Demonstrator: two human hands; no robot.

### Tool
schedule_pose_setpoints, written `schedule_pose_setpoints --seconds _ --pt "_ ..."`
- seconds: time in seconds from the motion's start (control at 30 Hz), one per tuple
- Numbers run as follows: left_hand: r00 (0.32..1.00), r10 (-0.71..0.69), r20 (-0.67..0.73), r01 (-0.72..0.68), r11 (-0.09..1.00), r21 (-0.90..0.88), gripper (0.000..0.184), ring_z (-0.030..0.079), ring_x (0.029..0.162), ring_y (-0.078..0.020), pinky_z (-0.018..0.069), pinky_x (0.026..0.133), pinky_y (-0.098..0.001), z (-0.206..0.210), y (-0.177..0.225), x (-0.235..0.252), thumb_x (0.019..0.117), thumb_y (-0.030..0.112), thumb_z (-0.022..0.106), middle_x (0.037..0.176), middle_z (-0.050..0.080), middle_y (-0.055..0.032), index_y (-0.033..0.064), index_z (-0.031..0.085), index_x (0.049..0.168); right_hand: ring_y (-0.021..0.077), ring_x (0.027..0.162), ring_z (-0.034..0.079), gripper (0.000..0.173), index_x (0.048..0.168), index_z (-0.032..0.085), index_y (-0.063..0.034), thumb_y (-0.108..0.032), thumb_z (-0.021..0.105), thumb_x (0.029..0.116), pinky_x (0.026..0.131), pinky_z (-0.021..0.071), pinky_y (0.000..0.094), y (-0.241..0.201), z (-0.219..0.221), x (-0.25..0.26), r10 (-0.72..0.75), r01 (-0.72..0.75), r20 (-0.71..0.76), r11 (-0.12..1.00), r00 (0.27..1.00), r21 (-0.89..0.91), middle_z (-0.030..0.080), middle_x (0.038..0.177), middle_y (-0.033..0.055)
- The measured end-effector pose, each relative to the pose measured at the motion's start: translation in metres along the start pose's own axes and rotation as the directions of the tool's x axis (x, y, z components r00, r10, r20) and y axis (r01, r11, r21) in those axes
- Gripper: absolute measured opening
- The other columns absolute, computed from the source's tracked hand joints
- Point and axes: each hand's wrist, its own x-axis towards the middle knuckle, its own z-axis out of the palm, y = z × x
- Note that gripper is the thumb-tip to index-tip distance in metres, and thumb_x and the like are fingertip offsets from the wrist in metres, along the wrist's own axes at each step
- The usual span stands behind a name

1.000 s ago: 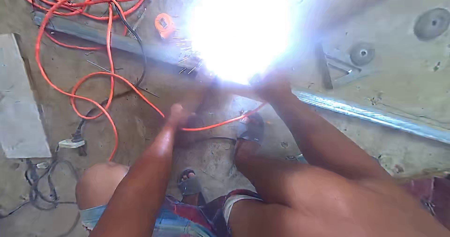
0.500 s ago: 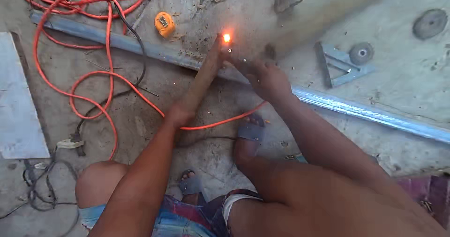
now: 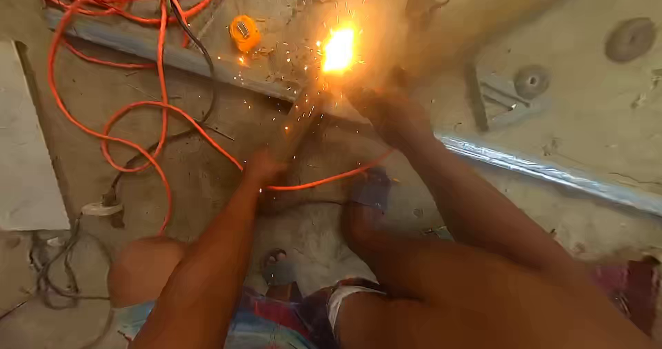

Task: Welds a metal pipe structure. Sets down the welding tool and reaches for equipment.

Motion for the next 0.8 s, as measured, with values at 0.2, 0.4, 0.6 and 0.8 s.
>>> schedule_pose_setpoints --seconds 0.2,0.4,0.6,0.8 --pt "1.000 -0.007 0.005 0.007 1.000 0.010 0.086 0.064 0.119 -0.0441 0.0508 0.099 -0.0683 -0.003 0.006 -0.006 0.0806 0.047 0.085 0.127 0.066 -0.0271 0.0013 0.051 0.146 0.0521 0.105 0.066 0.055 0.153 0.047 -0.0175 -0.044 0.054 0.1052 0.084 0.0528 0.0704 0.000 -0.001 0.000 0.041 -0.040 0.038 0.999 0.998 -0.034 0.062 0.124 0.0311" --pt "0.997 -0.072 0.028 0.072 0.997 0.007 0.063 0.068 0.109 -0.0407 0.0526 0.094 -0.0675 -0.002 0.008 -0.004 0.0803 0.048 0.085 0.113 0.071 -0.0235 0.0002 0.068 0.119 0.0507 0.117 0.063 0.057 0.156 0.045 -0.0141 -0.042 0.052 0.1066 0.093 0.0498 0.0698 -0.014 -0.012 -0.005 0.096 -0.094 0.069 0.995 0.993 -0.031 0.060 0.135 0.0293" --pt "1.000 -0.005 0.005 0.005 1.000 0.021 0.065 0.067 0.111 -0.0410 0.0517 0.095 -0.0668 -0.003 0.005 -0.005 0.0805 0.048 0.084 0.114 0.070 -0.0236 0.0016 0.067 0.122 0.0486 0.107 0.067 0.055 0.152 0.050 -0.0183 -0.047 0.052 0.1047 0.086 0.0534 0.0683 0.000 0.003 0.007 0.066 -0.065 0.001 0.997 0.998 -0.042 0.064 0.127 0.0275" --pt "0.998 -0.056 0.012 0.056 0.998 0.022 0.076 0.065 0.114 -0.0421 0.0516 0.096 -0.0668 -0.001 0.005 -0.002 0.0780 0.049 0.086 0.119 0.068 -0.0253 0.0005 0.061 0.130 0.0490 0.107 0.065 0.049 0.145 0.057 -0.0144 -0.039 0.059 0.1021 0.087 0.0499 0.0703 0.007 0.003 0.004 0.037 -0.037 0.039 0.999 0.999 0.021 0.066 0.120 0.0281"
